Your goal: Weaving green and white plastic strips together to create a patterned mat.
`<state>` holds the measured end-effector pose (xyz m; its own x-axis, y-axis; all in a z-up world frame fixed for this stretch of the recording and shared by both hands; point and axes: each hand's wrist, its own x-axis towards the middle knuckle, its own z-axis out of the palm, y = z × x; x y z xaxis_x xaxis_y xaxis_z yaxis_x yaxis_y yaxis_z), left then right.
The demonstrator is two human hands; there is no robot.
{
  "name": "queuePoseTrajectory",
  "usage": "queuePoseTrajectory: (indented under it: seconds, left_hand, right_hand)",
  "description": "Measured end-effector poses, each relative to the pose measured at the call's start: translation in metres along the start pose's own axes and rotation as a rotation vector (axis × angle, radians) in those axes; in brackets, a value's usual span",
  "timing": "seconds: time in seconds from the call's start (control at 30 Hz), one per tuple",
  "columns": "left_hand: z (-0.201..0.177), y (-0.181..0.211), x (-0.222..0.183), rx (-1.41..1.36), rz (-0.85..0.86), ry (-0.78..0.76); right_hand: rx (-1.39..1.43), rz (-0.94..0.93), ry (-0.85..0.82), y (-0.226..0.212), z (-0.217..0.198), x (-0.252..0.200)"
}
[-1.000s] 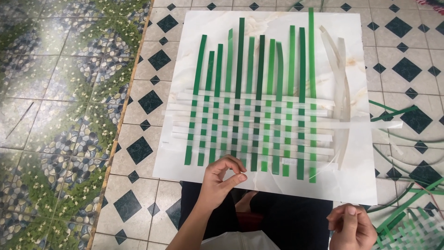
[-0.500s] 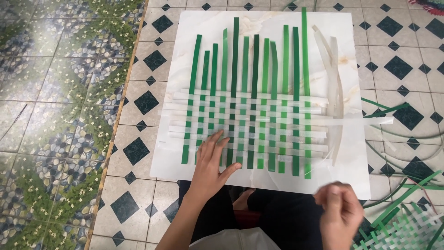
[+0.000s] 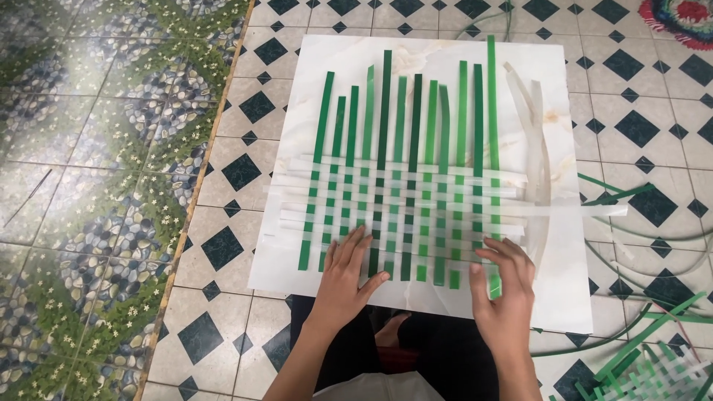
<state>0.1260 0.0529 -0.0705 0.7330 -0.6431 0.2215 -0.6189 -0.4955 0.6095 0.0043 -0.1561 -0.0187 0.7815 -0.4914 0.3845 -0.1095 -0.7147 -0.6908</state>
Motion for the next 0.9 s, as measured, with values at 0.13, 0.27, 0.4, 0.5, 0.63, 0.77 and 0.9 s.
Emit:
queuePoseTrajectory:
  seconds: [0.13, 0.27, 0.4, 0.5, 0.63, 0.77, 0.9]
  left_hand:
    - [0.001, -0.001, 0.0, 0.0, 0.019, 0.016]
    - [0.004, -0.004, -0.001, 0.022, 0.022, 0.007]
    - [0.006, -0.005, -0.002, 0.037, 0.022, 0.031]
    - [0.005, -0.004, -0.001, 0.037, 0.017, 0.028]
    - [0.0, -0.003, 0.002, 0.087, 0.014, 0.018]
    - [0.005, 0.007, 0.026, 0.21, -0.018, 0.113]
    - [0.032, 0.023, 0.079, 0.127, 0.102, 0.163]
  right_hand:
    - [0.032, 0.069, 0.077, -0.003, -0.006, -0.013]
    - [0.035, 0.1, 0.153, 0.008, -0.012, -0.013]
    - [0.027, 0.135, 0.26, 0.014, -0.017, -0.02]
    - [-0.008, 0.164, 0.265, 0.026, -0.015, -0.029]
    - [-0.05, 0.206, 0.281, 0.04, -0.02, -0.037]
    - [-0.036, 0.348, 0.332, 0.049, -0.029, -0.03]
    - [0.055, 0.195, 0.178, 0.035, -0.018, 0.016]
